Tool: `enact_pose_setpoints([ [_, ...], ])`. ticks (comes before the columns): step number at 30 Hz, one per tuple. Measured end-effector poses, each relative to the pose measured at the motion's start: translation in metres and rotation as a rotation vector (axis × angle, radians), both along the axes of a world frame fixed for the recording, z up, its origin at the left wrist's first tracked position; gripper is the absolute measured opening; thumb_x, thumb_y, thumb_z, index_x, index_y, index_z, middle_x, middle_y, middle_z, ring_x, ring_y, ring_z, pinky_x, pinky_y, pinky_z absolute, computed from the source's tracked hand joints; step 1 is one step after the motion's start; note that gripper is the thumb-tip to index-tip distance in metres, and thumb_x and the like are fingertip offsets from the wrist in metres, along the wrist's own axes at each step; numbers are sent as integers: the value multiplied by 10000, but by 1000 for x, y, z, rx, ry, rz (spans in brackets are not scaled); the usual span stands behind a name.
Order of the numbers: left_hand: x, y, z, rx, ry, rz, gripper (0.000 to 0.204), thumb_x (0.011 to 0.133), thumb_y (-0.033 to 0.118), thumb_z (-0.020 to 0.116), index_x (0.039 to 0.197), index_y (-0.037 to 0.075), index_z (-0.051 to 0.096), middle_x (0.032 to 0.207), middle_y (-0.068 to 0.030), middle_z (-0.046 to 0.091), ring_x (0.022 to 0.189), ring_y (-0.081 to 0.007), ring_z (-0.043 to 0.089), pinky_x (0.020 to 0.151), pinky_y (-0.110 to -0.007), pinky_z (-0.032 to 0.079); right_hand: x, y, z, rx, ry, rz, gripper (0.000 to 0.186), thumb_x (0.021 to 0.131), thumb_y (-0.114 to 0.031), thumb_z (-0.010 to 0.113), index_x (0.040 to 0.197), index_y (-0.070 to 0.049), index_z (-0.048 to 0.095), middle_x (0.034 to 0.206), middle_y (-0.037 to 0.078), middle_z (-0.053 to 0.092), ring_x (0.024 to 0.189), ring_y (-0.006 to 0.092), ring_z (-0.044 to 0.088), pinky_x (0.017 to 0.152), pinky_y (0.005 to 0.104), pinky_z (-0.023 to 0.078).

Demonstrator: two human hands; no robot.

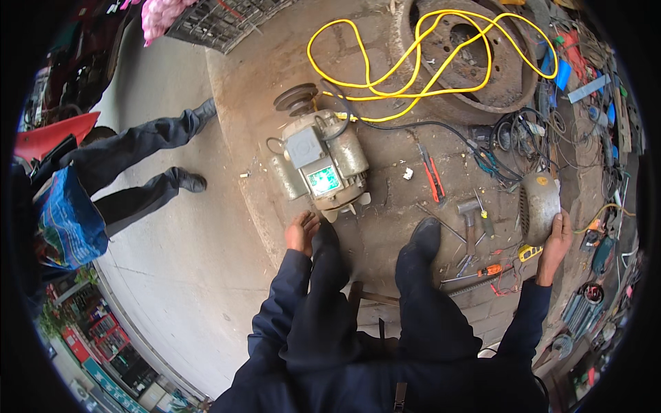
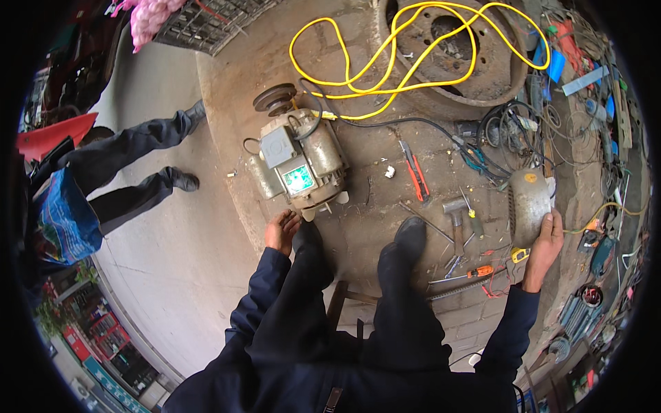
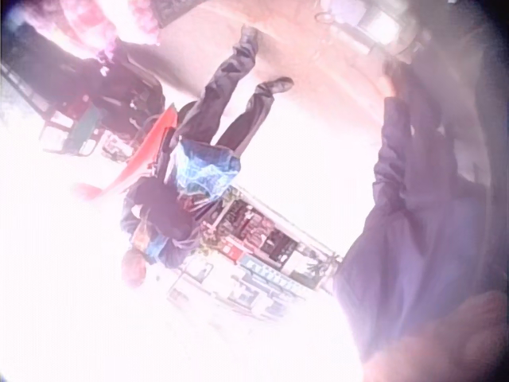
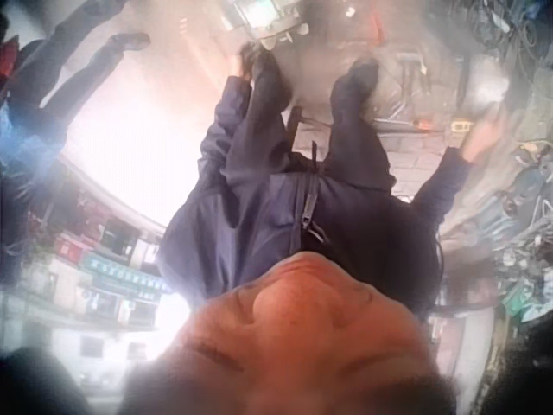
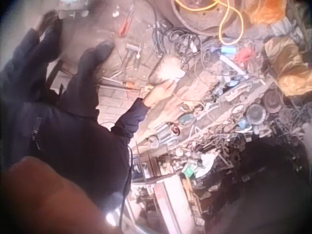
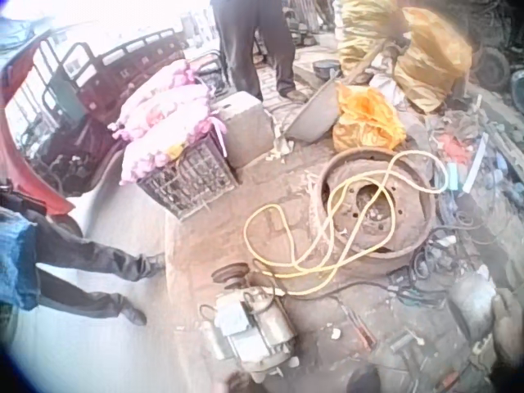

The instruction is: The person works on an electric motor placed on the floor, using a screwdriver to adjust internal components and wires. They then place a metal cover over the motor and secure it with screws, completing the assembly.

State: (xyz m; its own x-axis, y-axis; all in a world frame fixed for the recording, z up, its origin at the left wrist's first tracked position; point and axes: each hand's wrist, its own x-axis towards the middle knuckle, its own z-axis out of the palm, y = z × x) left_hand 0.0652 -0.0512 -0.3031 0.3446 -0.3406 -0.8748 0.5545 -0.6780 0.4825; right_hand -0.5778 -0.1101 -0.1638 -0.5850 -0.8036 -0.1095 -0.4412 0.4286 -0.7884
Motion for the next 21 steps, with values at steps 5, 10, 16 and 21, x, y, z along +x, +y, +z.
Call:
enact_pose_setpoints([
  [5, 3, 13, 14, 44, 4, -25, 404, 1090, 259, 545, 1365, -31, 601, 1289, -171, 704, 1100, -288, 723, 927, -382, 591, 173, -58, 25, 213, -264, 668, 289, 1104, -237, 573, 1115, 26, 693, 945, 27, 670, 871, 106, 571, 797, 274, 473],
  [10, -25, 19, 20, 148, 409, -63, 406, 1122, 325, 487, 1294, -17, 623, 1196, -161, 726, 1056, -287, 725, 943, -401, 597, 334, -54, -8, 379, -544, 1201, 249, 1043, -197, 582, 1081, 19, 700, 890, 212, 703, 797, 275, 685, 765, 395, 532],
  [16, -36, 12, 25, 51, 616, -12, 542, 1162, 439, 380, 1392, -13, 571, 1314, -157, 705, 1176, -281, 702, 1045, -430, 555, 379, -39, -54, 217, -569, 1014, 250, 1014, -227, 716, 1116, 1, 712, 1050, 99, 665, 992, 225, 667, 910, 363, 523],
  [21, -33, 10, 29, 3, 604, -105, 582, 1160, 454, 388, 1507, 3, 509, 1438, -134, 642, 1275, -263, 641, 1093, -432, 515, 374, -16, -93, 314, -522, 635, 576, 1052, -391, 675, 1400, 52, 554, 1345, 157, 595, 1274, 250, 564, 1114, 366, 432],
])
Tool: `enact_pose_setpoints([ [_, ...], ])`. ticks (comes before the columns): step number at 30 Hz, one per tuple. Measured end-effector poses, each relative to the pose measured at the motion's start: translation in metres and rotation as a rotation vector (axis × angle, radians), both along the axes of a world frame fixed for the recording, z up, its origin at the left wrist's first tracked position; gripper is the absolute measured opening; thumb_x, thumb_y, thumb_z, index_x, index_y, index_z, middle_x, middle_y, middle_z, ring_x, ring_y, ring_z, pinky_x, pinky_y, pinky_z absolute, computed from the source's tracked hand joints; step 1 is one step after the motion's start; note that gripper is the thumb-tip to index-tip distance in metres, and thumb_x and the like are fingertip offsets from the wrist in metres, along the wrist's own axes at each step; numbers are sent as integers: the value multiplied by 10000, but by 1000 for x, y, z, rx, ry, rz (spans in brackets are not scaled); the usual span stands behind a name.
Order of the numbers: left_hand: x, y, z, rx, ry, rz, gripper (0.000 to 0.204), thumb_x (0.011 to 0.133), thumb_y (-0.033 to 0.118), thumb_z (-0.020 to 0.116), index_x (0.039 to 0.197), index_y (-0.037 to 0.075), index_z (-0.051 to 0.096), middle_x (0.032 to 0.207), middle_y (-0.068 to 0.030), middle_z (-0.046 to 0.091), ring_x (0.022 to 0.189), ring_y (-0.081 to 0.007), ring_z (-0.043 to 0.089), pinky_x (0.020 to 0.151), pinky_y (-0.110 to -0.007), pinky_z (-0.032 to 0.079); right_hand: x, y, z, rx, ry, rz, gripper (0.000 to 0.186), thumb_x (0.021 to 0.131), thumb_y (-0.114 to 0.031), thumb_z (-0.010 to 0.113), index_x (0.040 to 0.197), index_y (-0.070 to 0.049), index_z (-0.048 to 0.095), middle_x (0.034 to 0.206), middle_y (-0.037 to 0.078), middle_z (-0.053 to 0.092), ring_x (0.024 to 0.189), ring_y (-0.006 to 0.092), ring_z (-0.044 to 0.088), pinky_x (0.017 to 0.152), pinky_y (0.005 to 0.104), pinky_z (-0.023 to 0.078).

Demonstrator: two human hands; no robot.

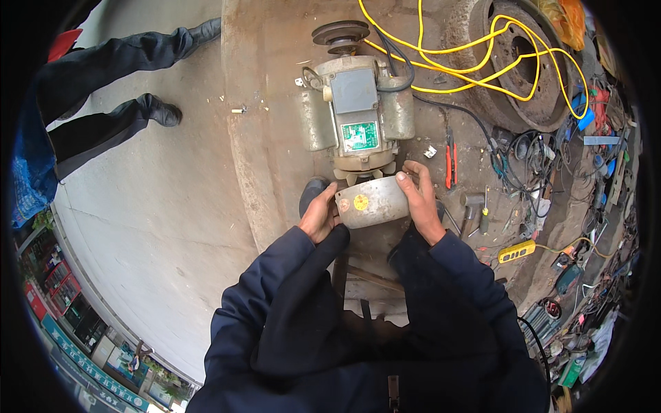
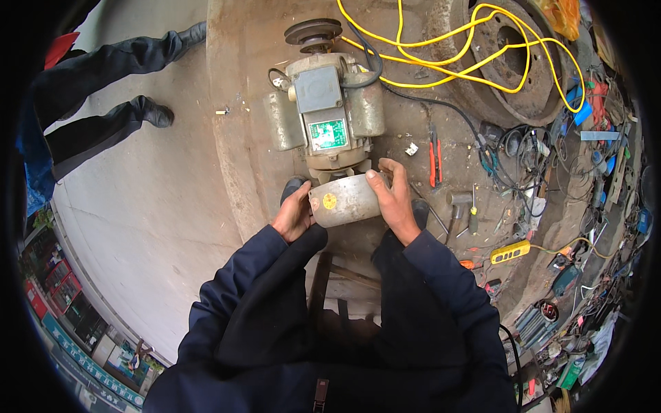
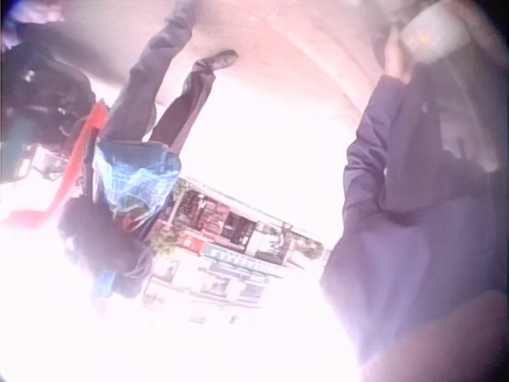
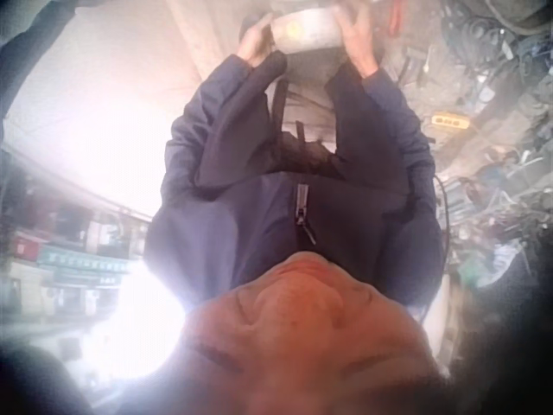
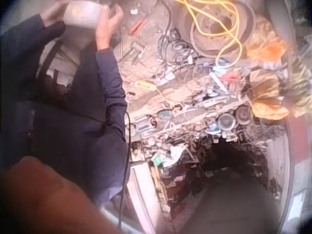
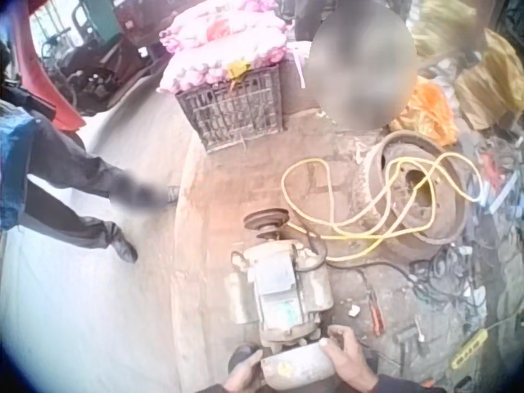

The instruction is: The person works on an electric motor placed on the floor, using a screwdriver to adjust internal components and wires. They then place a metal cover over the motor and secure it with screws, completing the assembly.

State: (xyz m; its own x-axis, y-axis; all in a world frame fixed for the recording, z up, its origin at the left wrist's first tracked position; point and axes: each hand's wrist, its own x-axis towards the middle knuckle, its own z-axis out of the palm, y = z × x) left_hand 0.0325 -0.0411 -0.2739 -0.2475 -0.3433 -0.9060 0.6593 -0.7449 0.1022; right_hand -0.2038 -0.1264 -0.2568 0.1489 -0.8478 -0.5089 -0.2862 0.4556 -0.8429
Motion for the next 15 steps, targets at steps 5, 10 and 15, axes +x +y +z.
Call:
enact_pose_setpoints([
  [5, 12, 13, 1, -84, -96, -75, 533, 1147, 409, 457, 1526, 37, 506, 1473, -91, 612, 1348, -219, 564, 1111, -387, 436, -8, 10, -18, 328, -96, -100, 716, 1098, -528, 559, 1500, 62, 492, 1510, 195, 533, 1433, 277, 468, 1232, 389, 318],
  [10, 19, 20, -6, -193, -205, -49, 537, 1130, 348, 538, 1555, 27, 472, 1448, -88, 637, 1294, -202, 610, 1073, -382, 481, -6, 13, -22, 295, -98, -32, 805, 1111, -562, 514, 1592, 72, 397, 1608, 221, 463, 1528, 293, 385, 1268, 401, 276],
  [15, 24, 23, -12, -266, -343, -45, 557, 1102, 286, 627, 1556, 10, 460, 1412, -109, 650, 1252, -183, 621, 1064, -369, 484, 0, 11, -28, 391, -303, -141, 740, 1139, -523, 469, 1591, 60, 405, 1623, 194, 456, 1526, 274, 399, 1266, 400, 292],
])
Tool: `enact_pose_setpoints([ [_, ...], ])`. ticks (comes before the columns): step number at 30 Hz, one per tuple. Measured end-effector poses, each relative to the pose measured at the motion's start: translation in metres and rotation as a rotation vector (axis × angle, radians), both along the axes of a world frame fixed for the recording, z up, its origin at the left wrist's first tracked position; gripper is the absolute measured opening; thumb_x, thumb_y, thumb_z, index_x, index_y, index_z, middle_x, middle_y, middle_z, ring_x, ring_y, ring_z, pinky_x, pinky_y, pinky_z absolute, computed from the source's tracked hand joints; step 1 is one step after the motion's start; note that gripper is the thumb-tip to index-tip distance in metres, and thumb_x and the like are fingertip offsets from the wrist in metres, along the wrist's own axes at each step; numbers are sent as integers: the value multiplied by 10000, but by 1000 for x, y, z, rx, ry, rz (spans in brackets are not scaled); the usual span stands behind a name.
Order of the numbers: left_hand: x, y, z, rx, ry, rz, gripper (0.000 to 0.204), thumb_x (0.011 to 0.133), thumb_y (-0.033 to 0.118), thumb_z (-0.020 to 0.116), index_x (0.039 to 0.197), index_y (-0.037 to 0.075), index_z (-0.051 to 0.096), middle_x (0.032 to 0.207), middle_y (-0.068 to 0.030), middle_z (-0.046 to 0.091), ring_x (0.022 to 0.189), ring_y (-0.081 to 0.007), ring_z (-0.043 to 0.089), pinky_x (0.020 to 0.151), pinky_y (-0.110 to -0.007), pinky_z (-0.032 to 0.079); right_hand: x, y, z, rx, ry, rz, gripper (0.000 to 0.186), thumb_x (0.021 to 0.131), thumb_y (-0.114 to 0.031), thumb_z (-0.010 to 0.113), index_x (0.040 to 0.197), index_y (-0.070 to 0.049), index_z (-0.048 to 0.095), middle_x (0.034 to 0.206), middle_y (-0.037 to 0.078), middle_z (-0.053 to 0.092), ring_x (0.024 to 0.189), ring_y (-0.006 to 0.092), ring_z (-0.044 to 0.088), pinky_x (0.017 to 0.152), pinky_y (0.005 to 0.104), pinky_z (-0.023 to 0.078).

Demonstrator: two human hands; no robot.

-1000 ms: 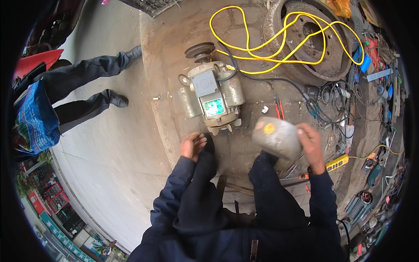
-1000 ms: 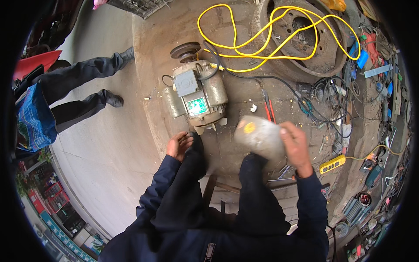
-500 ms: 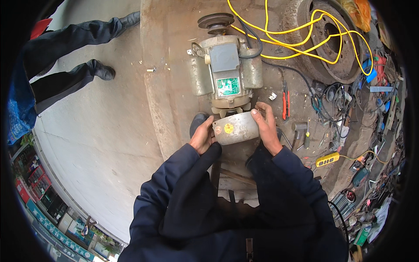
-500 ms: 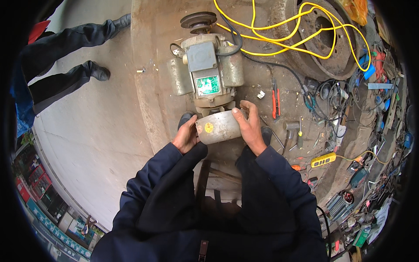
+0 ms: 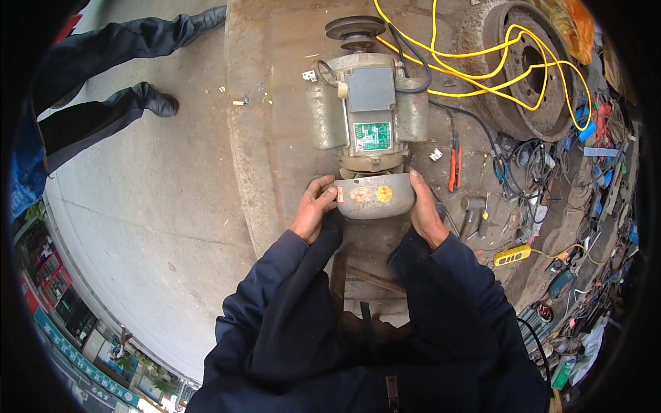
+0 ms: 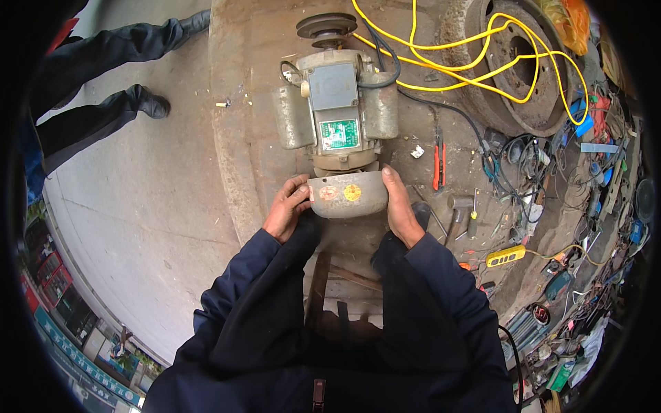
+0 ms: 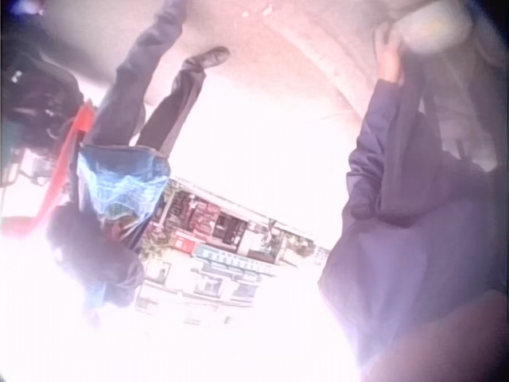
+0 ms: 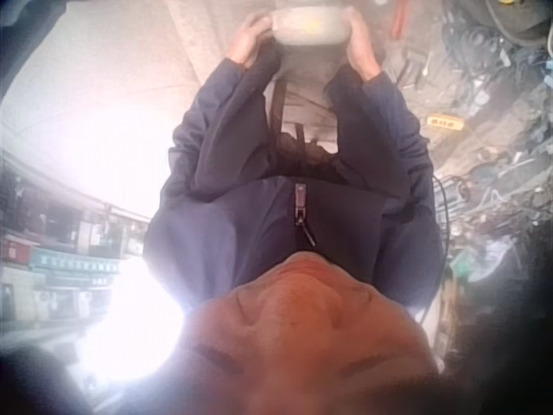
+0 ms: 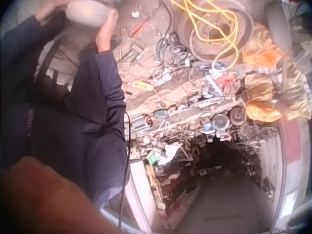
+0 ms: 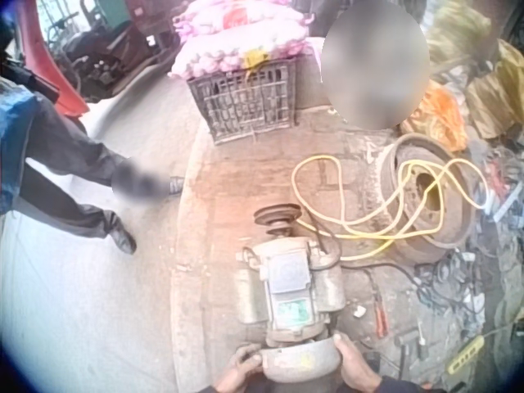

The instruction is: The person works on an electric motor placed on the floor, using a screwdriver to adjust internal components and wires. They then place a metal cover over the motor and secure it with screws, completing the assembly.

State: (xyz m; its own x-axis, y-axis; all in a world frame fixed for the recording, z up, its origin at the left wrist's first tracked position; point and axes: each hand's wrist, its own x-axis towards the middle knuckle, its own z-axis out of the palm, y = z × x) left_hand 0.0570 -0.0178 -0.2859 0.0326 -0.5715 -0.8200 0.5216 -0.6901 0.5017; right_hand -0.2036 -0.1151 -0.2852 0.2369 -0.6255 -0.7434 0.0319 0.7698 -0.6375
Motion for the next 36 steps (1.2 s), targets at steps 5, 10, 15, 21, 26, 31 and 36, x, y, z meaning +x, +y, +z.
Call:
enact_pose_setpoints([
  [5, 1, -3, -9, -27, 36, 72, 646, 1090, 377, 663, 1565, -7, 454, 1435, -91, 615, 1269, -157, 582, 1044, -332, 458, -2, -10, -10, 210, -243, -137, 546, 1165, -449, 438, 1467, -7, 547, 1542, 116, 543, 1467, 222, 462, 1249, 411, 331],
  [10, 4, -11, -17, -54, 313, 127, 711, 1057, 406, 714, 1588, 20, 441, 1468, -71, 605, 1329, -157, 560, 1128, -344, 417, 8, -17, -16, 286, -257, -203, 547, 1170, -428, 398, 1528, -29, 509, 1536, 119, 561, 1437, 257, 506, 1239, 436, 361],
  [15, 6, -28, -25, -165, 237, 136, 727, 1053, 402, 714, 1595, 10, 430, 1518, -87, 592, 1395, -180, 545, 1171, -355, 413, 23, -34, -24, 164, -222, -249, 539, 1176, -387, 380, 1566, -22, 458, 1601, 127, 504, 1470, 251, 470, 1253, 426, 344],
  [21, 10, -37, -34, -257, 266, 141, 669, 1079, 332, 676, 1607, 18, 413, 1503, -92, 620, 1362, -197, 593, 1171, -371, 441, 31, -39, -33, 76, -177, -291, 535, 1171, -354, 398, 1517, 44, 490, 1563, 127, 530, 1418, 209, 486, 1227, 371, 345],
  [26, 6, -38, -34, -237, 319, 205, 605, 1085, 255, 667, 1591, 23, 429, 1558, -98, 569, 1443, -237, 529, 1241, -436, 382, 34, -38, -44, 28, -124, -336, 517, 1168, -367, 425, 1432, 54, 568, 1426, 114, 614, 1268, 183, 561, 1128, 352, 415],
  [31, 4, -48, -30, -313, 368, 233, 584, 1072, 220, 677, 1577, 27, 455, 1573, -98, 560, 1460, -255, 512, 1269, -458, 342, 35, -41, -54, 20, -91, -326, 524, 1169, -369, 410, 1452, 47, 555, 1437, 129, 608, 1289, 204, 562, 1132, 367, 428],
  [36, -3, -54, -29, -348, 408, 344, 550, 1082, 237, 636, 1565, 30, 476, 1578, -103, 556, 1477, -272, 488, 1287, -473, 300, 34, -55, -61, 153, -89, -335, 502, 1137, -347, 425, 1380, 58, 596, 1378, 135, 632, 1216, 210, 575, 1097, 376, 439],
])
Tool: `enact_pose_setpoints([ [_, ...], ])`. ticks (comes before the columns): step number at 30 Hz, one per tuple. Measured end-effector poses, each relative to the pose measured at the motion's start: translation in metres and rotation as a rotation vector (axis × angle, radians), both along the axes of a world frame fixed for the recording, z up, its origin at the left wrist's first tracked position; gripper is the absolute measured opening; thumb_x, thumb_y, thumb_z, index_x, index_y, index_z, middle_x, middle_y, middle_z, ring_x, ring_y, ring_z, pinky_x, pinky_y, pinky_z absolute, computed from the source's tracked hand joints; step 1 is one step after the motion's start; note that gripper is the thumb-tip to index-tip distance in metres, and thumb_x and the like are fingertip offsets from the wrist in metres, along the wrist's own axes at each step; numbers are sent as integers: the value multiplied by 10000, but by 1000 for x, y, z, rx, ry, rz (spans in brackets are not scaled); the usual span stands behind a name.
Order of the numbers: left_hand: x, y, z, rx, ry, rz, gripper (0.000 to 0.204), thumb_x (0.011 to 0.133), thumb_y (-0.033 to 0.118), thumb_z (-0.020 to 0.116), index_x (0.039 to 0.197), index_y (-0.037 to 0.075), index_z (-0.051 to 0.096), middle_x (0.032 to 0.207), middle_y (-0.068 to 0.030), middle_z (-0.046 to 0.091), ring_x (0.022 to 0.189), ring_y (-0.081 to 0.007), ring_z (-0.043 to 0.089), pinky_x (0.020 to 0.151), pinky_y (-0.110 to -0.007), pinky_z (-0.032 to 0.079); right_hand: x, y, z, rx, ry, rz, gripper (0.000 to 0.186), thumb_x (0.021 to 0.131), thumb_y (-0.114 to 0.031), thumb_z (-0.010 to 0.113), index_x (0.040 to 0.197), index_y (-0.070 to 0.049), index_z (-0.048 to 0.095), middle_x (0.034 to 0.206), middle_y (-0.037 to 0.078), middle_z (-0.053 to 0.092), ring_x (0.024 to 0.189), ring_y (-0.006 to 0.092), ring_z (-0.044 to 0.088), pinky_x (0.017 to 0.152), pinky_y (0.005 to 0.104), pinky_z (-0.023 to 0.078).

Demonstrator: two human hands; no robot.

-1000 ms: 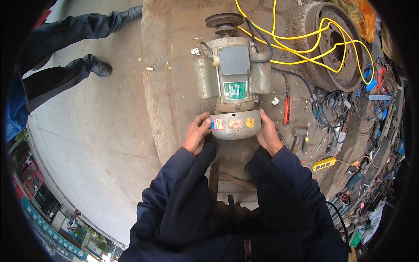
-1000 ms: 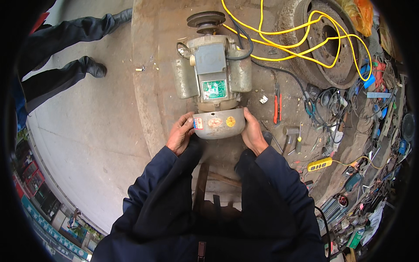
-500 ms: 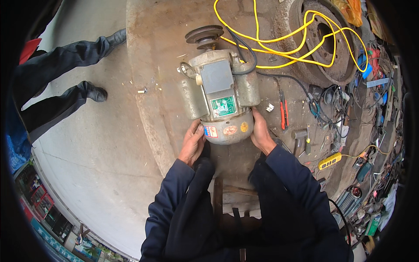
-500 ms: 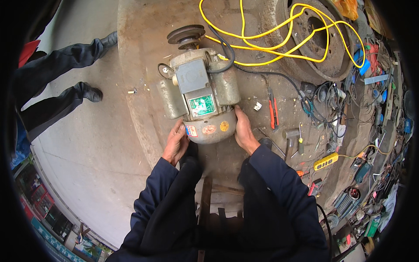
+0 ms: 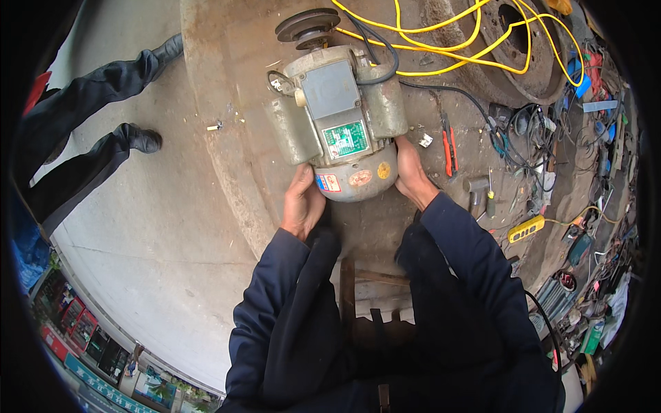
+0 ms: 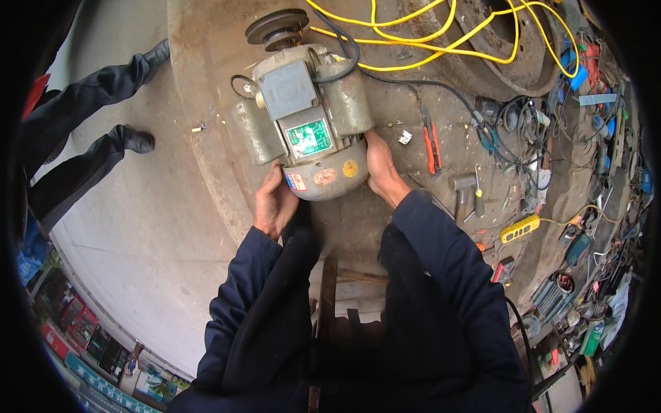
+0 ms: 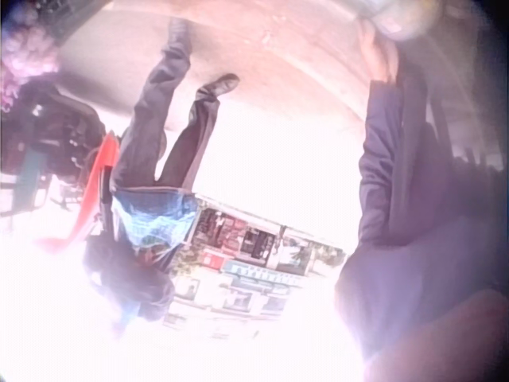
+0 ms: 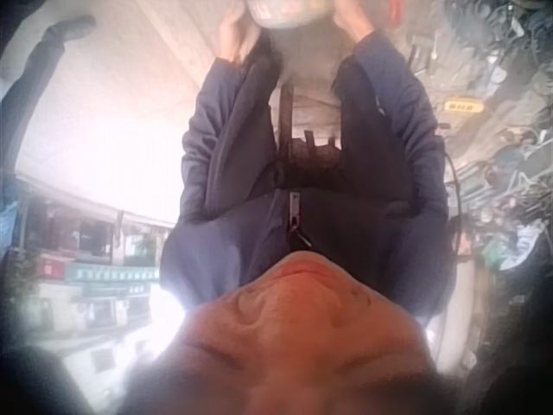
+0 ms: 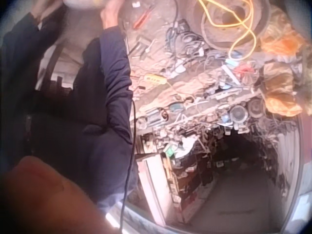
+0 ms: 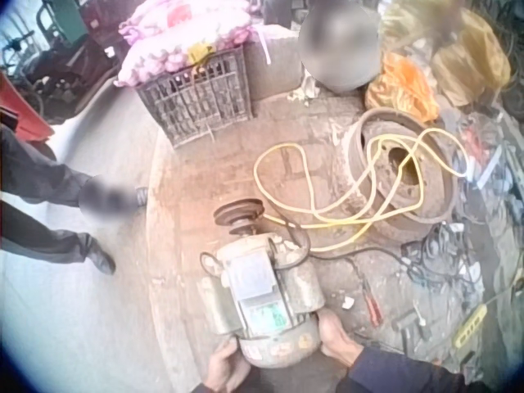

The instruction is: The person works on an electric motor placed on the floor, using a screwdriver to adjust internal components and wires. They then place a metal cover over the motor and secure it with screws, completing the assembly.

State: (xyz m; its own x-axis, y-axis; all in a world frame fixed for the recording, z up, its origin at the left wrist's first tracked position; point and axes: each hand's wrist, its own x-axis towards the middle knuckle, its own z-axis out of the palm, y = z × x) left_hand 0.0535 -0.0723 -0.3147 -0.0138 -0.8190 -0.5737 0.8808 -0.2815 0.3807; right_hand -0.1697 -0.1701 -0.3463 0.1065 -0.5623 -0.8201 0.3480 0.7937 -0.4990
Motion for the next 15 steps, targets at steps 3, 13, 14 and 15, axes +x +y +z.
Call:
enact_pose_setpoints([
  [3, -5, 0, -4, 34, -74, -15, 534, 1091, 287, 612, 1547, 34, 498, 1575, -111, 557, 1483, -283, 480, 1285, -478, 297, 2, -4, -5, -35, 22, 48, 478, 1101, -324, 447, 1325, 58, 626, 1314, 144, 657, 1146, 215, 587, 1047, 391, 460],
  [13, 6, 5, -10, 93, -92, -77, 600, 1100, 403, 603, 1578, 66, 468, 1620, -90, 511, 1504, -287, 456, 1287, -512, 295, 2, -6, -1, -179, 190, 206, 538, 1124, -372, 432, 1340, 70, 650, 1331, 195, 723, 1255, 272, 626, 1086, 386, 454],
  [14, 6, 4, -11, 94, -111, -91, 610, 1103, 422, 597, 1582, 69, 464, 1629, -91, 502, 1507, -287, 452, 1288, -514, 294, -8, -9, 4, -278, 293, 244, 517, 1127, -360, 452, 1339, 67, 651, 1308, 191, 732, 1227, 276, 650, 1063, 387, 477],
  [15, 6, 4, -12, 89, -119, -104, 613, 1104, 429, 595, 1584, 71, 463, 1627, -93, 504, 1507, -288, 452, 1287, -514, 294, -21, -8, 9, -376, 382, 279, 496, 1130, -347, 473, 1339, 65, 652, 1286, 187, 742, 1200, 280, 673, 1040, 387, 500],
])
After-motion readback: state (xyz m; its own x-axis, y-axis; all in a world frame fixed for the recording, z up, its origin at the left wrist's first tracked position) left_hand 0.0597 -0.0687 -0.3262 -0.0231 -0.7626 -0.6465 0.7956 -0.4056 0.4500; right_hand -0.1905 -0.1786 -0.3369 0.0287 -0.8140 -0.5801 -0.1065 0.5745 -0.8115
